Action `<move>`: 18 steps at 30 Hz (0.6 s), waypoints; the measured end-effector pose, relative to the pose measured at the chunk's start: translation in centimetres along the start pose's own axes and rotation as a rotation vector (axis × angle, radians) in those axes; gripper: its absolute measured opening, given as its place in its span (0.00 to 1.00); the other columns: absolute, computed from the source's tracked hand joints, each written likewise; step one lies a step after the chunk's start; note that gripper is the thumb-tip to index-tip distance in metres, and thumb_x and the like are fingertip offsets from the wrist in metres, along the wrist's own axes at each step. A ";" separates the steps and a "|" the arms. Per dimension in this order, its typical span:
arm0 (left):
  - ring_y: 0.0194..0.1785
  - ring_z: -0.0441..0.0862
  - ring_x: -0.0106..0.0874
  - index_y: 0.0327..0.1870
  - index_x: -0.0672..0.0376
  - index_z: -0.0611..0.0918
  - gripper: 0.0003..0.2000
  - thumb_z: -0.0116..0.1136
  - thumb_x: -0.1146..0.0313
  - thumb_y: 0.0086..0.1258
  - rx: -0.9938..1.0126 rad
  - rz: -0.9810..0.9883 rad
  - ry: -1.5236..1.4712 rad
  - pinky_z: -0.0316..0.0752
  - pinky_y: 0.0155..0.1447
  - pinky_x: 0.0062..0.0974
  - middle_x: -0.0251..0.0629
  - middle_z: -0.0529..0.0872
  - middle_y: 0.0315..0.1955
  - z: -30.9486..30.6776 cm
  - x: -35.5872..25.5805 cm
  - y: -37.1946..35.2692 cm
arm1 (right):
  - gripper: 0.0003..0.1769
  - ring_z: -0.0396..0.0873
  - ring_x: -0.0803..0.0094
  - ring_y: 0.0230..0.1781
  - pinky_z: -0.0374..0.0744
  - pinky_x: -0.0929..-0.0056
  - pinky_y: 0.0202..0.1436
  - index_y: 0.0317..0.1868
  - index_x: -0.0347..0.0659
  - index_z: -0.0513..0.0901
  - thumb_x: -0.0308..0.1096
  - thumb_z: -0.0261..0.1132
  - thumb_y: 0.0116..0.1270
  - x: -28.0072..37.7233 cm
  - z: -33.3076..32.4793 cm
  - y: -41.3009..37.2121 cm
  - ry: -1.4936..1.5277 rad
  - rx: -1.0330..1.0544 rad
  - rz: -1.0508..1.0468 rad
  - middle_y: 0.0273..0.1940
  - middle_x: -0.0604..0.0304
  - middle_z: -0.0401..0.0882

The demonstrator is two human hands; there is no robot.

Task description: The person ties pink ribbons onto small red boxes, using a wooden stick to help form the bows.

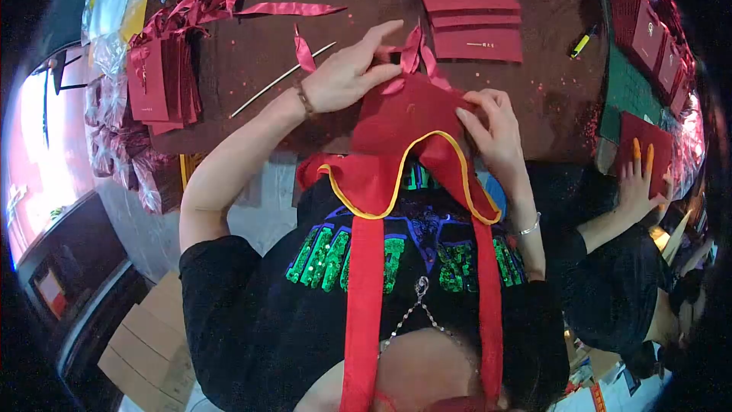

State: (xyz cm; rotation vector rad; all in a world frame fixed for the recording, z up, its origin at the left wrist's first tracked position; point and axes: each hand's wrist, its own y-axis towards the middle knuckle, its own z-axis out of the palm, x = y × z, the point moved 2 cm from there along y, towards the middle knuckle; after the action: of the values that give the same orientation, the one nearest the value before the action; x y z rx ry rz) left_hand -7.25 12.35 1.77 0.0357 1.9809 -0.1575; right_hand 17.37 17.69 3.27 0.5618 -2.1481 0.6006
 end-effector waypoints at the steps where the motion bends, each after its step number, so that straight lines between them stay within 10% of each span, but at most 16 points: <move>1: 0.41 0.77 0.31 0.69 0.50 0.55 0.33 0.57 0.70 0.65 0.002 0.002 0.000 0.72 0.48 0.26 0.40 0.79 0.36 -0.5 -0.9 -0.5 | 0.12 0.73 0.73 0.39 0.72 0.76 0.43 0.44 0.37 0.78 0.33 0.64 0.61 -0.4 0.2 0.0 0.000 -0.003 0.001 0.44 0.55 0.67; 8: 0.37 0.79 0.48 0.68 0.52 0.61 0.33 0.59 0.71 0.60 0.369 -0.034 0.524 0.74 0.44 0.37 0.53 0.80 0.39 -7.1 -2.3 -5.8 | 0.14 0.72 0.75 0.36 0.72 0.78 0.41 0.42 0.35 0.78 0.34 0.66 0.60 -2.1 0.7 0.7 0.061 -0.088 -0.059 0.42 0.58 0.69; 13: 0.28 0.78 0.24 0.61 0.60 0.69 0.25 0.56 0.78 0.60 0.083 -0.499 -0.195 0.70 0.32 0.18 0.36 0.81 0.27 -10.6 -1.6 -9.8 | 0.13 0.71 0.79 0.34 0.71 0.80 0.37 0.42 0.35 0.77 0.34 0.65 0.61 -1.8 0.6 1.4 0.046 -0.042 -0.068 0.38 0.60 0.72; 18: 0.33 0.78 0.24 0.47 0.65 0.73 0.13 0.57 0.77 0.61 -0.102 -0.077 -0.900 0.74 0.39 0.21 0.39 0.81 0.32 -11.4 0.0 -9.3 | 0.10 0.68 0.86 0.26 0.68 0.85 0.29 0.42 0.39 0.77 0.34 0.64 0.63 -3.2 1.8 3.0 0.302 0.075 0.087 0.29 0.71 0.74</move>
State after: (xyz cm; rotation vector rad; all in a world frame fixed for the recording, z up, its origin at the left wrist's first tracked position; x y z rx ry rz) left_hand -18.54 4.61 7.15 -0.1543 1.0888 -0.0961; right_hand 16.36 19.60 -0.98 0.3912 -1.8780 0.7654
